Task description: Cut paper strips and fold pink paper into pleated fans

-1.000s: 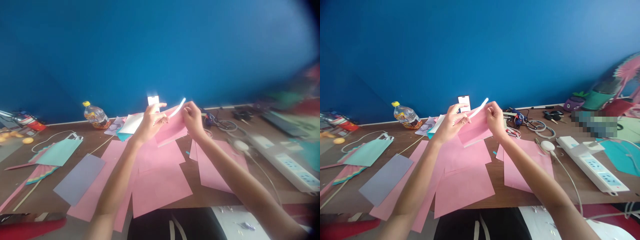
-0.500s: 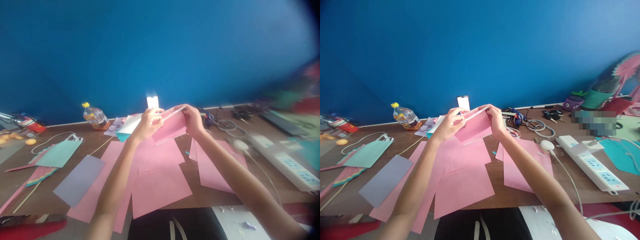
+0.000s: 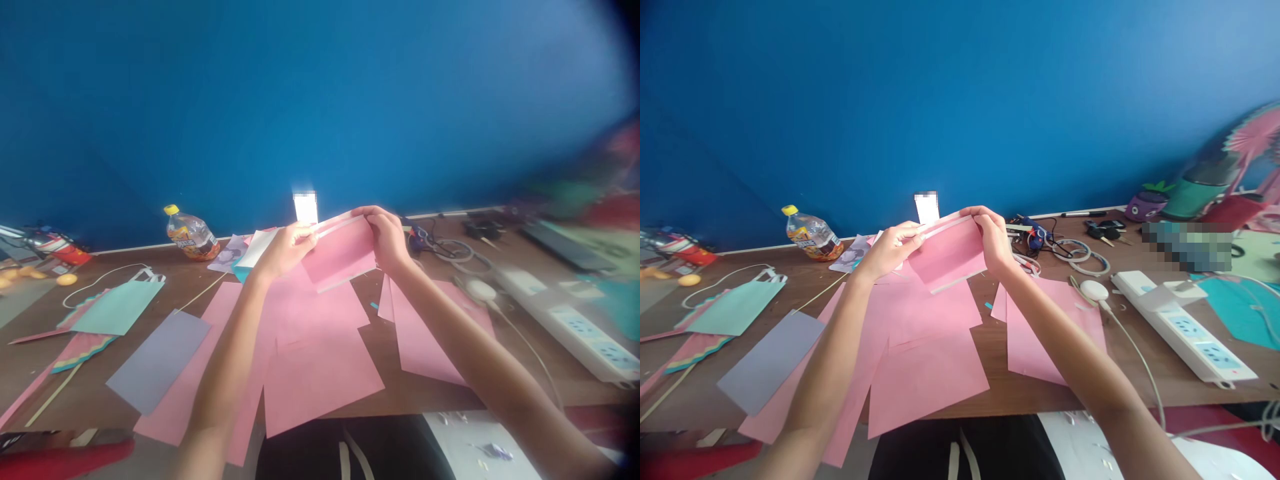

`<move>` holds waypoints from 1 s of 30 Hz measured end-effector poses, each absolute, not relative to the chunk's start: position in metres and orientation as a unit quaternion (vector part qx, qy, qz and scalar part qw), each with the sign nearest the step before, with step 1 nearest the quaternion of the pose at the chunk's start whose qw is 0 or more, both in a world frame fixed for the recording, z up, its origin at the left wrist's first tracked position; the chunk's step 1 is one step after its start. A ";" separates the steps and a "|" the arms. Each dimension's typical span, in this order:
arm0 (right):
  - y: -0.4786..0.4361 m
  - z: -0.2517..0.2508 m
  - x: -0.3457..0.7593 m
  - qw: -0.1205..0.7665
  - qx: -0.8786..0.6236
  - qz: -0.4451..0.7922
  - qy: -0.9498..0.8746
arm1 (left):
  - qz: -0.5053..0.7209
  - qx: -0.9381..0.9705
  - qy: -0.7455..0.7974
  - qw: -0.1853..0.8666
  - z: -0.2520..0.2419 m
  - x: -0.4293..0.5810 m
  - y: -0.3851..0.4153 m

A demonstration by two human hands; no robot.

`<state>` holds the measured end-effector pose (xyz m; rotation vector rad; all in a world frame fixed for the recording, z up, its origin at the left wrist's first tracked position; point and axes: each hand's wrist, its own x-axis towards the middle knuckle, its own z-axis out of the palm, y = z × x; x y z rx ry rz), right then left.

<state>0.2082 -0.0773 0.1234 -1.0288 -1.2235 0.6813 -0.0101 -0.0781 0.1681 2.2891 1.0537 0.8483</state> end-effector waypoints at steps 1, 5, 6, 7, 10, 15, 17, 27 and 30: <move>-0.078 0.124 0.207 0.644 -0.456 0.296 -0.538 | 0.315 0.833 0.386 0.242 0.168 -0.010 -0.078; -0.082 0.127 0.205 0.640 -0.464 0.276 -0.547 | 0.317 0.826 0.400 0.238 0.166 -0.011 -0.076; -0.082 0.127 0.205 0.639 -0.465 0.272 -0.550 | 0.314 0.827 0.403 0.233 0.166 -0.011 -0.076; -0.083 0.127 0.206 0.637 -0.466 0.269 -0.552 | 0.313 0.827 0.407 0.228 0.166 -0.011 -0.076; -0.082 0.127 0.206 0.634 -0.467 0.265 -0.558 | 0.315 0.826 0.415 0.216 0.166 -0.012 -0.076; -0.081 0.126 0.206 0.638 -0.463 0.265 -0.555 | 0.308 0.822 0.427 0.218 0.166 -0.014 -0.075; -0.082 0.127 0.205 0.637 -0.463 0.268 -0.554 | 0.307 0.820 0.429 0.222 0.165 -0.014 -0.075; -0.086 0.129 0.200 0.646 -0.462 0.260 -0.549 | 0.299 0.820 0.437 0.219 0.162 -0.013 -0.075; -0.086 0.128 0.197 0.653 -0.458 0.253 -0.547 | 0.298 0.821 0.437 0.216 0.161 -0.013 -0.074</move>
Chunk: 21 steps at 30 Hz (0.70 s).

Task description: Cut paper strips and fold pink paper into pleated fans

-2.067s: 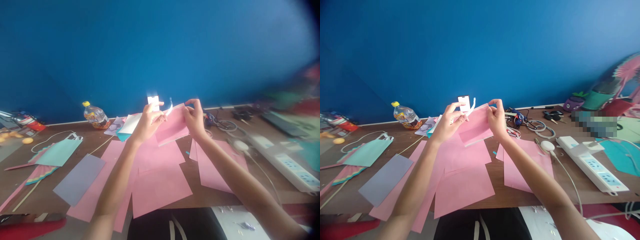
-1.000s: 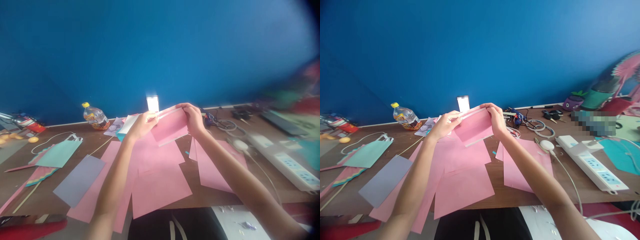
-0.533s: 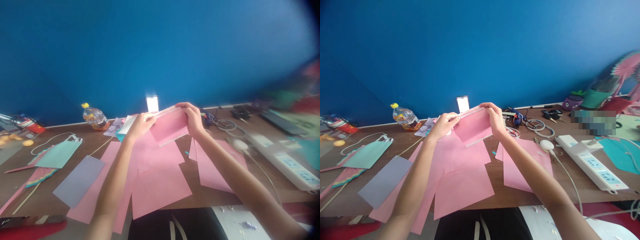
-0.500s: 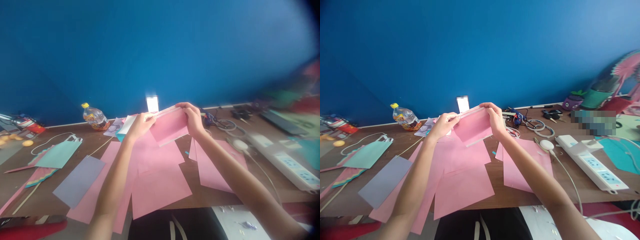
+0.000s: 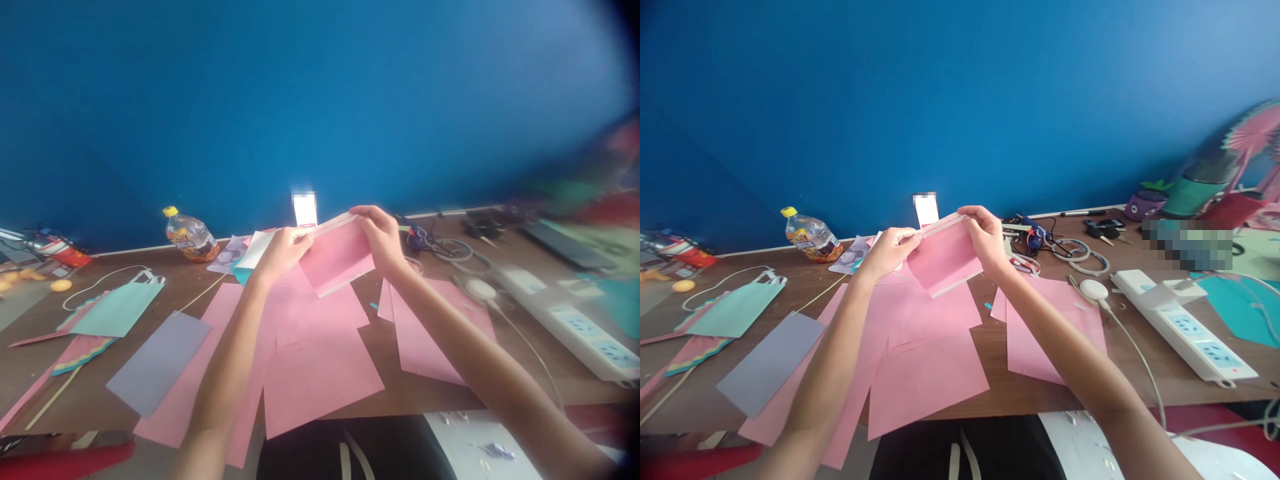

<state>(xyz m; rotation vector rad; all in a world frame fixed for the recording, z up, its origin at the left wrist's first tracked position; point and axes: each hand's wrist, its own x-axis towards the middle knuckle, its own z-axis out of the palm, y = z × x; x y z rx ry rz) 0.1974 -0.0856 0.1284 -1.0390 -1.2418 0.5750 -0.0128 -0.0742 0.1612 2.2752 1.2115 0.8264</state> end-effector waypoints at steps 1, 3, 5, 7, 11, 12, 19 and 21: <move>-0.085 0.128 0.197 0.654 -0.458 0.252 -0.547 | 0.298 0.822 0.436 0.214 0.161 -0.013 -0.074; -0.085 0.128 0.196 0.653 -0.459 0.252 -0.547 | 0.298 0.824 0.433 0.212 0.161 -0.013 -0.074; -0.086 0.127 0.196 0.650 -0.458 0.257 -0.549 | 0.299 0.828 0.426 0.209 0.161 -0.013 -0.073; -0.086 0.128 0.195 0.649 -0.457 0.262 -0.549 | 0.299 0.831 0.421 0.209 0.162 -0.013 -0.073; -0.085 0.128 0.195 0.661 -0.453 0.246 -0.545 | 0.293 0.835 0.415 0.213 0.162 -0.015 -0.073; -0.085 0.128 0.195 0.666 -0.450 0.242 -0.544 | 0.292 0.835 0.416 0.214 0.162 -0.016 -0.072; -0.087 0.127 0.198 0.664 -0.457 0.239 -0.542 | 0.298 0.824 0.427 0.223 0.164 -0.019 -0.072; -0.088 0.127 0.198 0.665 -0.456 0.230 -0.545 | 0.296 0.818 0.433 0.234 0.162 -0.019 -0.070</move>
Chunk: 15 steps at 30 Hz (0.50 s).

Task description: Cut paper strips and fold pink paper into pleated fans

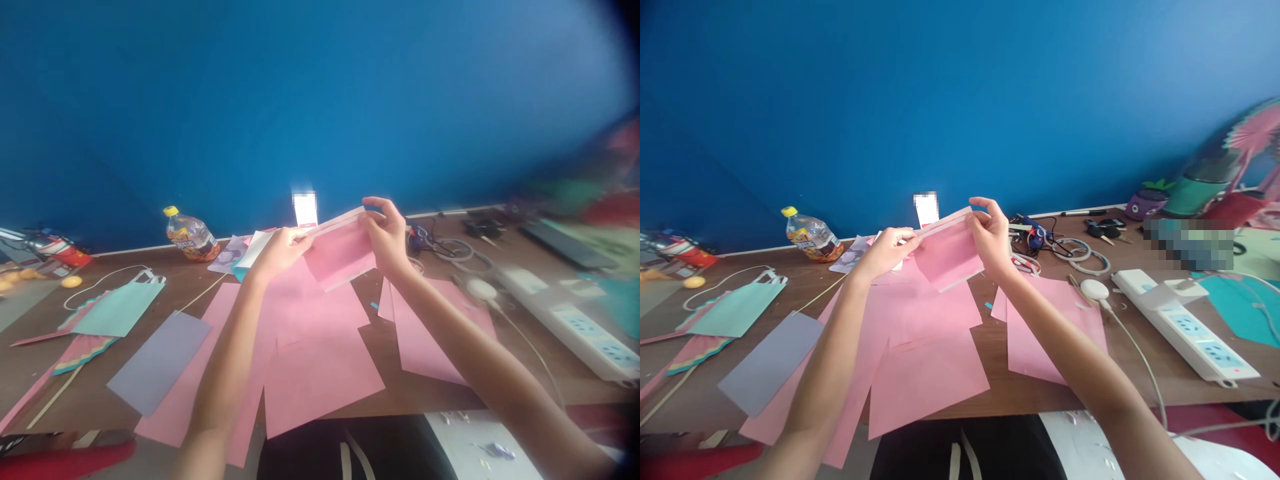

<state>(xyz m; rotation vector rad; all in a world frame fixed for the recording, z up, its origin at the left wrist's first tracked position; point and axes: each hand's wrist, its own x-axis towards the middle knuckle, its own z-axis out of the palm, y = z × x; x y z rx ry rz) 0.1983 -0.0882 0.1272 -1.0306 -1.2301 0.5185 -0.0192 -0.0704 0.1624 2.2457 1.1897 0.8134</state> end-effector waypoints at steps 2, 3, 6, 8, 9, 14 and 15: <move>-0.089 0.127 0.197 0.667 -0.456 0.221 -0.546 | 0.291 0.811 0.444 0.245 0.160 -0.020 -0.068; -0.090 0.127 0.197 0.667 -0.455 0.218 -0.548 | 0.288 0.807 0.451 0.250 0.159 -0.021 -0.067; -0.089 0.126 0.198 0.670 -0.456 0.204 -0.549 | 0.285 0.793 0.470 0.261 0.156 -0.025 -0.063; -0.086 0.125 0.201 0.677 -0.459 0.189 -0.544 | 0.291 0.784 0.478 0.269 0.156 -0.030 -0.061; -0.085 0.125 0.203 0.681 -0.460 0.182 -0.540 | 0.297 0.779 0.478 0.275 0.156 -0.032 -0.061; -0.080 0.125 0.211 0.690 -0.467 0.171 -0.526 | 0.332 0.748 0.469 0.333 0.157 -0.037 -0.060; -0.080 0.125 0.212 0.691 -0.467 0.173 -0.524 | 0.341 0.740 0.466 0.346 0.157 -0.037 -0.060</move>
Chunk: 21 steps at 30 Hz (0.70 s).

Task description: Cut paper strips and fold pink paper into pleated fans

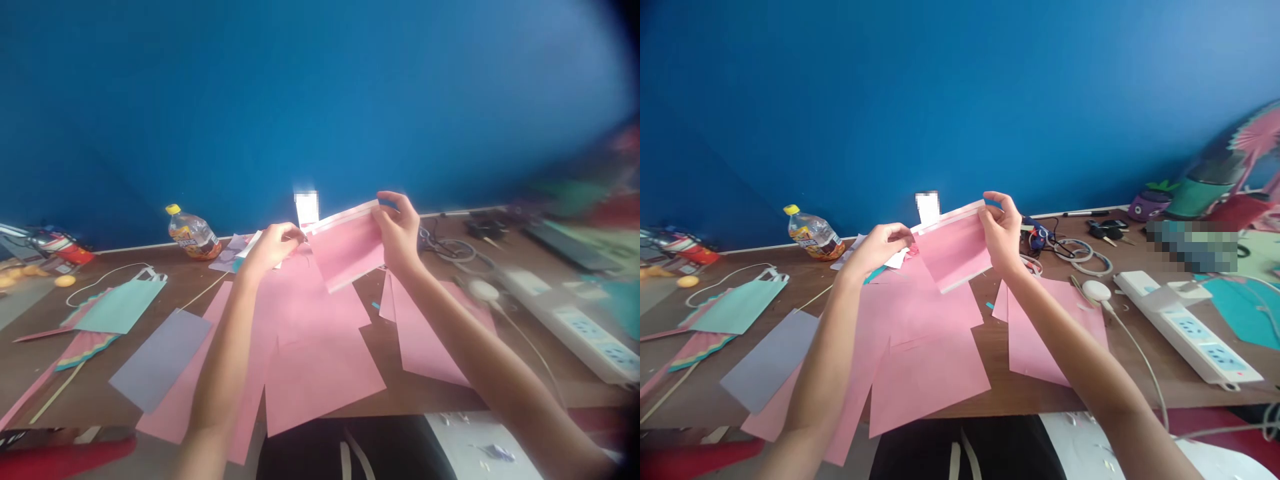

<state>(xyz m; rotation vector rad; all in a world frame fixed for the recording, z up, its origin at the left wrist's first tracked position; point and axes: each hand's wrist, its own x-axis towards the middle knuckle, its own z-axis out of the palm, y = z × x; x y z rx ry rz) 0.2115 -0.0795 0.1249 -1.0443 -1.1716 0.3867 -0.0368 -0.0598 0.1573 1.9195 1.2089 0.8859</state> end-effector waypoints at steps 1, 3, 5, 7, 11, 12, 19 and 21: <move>-0.079 0.125 0.212 0.692 -0.467 0.175 -0.522 | 0.353 0.731 0.463 0.356 0.157 -0.035 -0.060; -0.079 0.125 0.211 0.693 -0.468 0.176 -0.519 | 0.382 0.714 0.457 0.368 0.157 -0.031 -0.061; -0.080 0.124 0.210 0.694 -0.468 0.173 -0.518 | 0.411 0.699 0.453 0.372 0.158 -0.025 -0.063; -0.080 0.124 0.208 0.693 -0.467 0.174 -0.520 | 0.427 0.693 0.447 0.372 0.158 -0.018 -0.067; -0.084 0.124 0.204 0.682 -0.466 0.187 -0.532 | 0.431 0.724 0.408 0.350 0.156 -0.004 -0.073; -0.086 0.125 0.202 0.677 -0.468 0.188 -0.536 | 0.432 0.734 0.397 0.342 0.156 -0.002 -0.073; -0.096 0.131 0.193 0.629 -0.462 0.214 -0.588 | 0.389 0.768 0.386 0.330 0.156 0.000 -0.072; -0.097 0.131 0.190 0.617 -0.454 0.221 -0.604 | 0.376 0.778 0.380 0.330 0.156 0.000 -0.073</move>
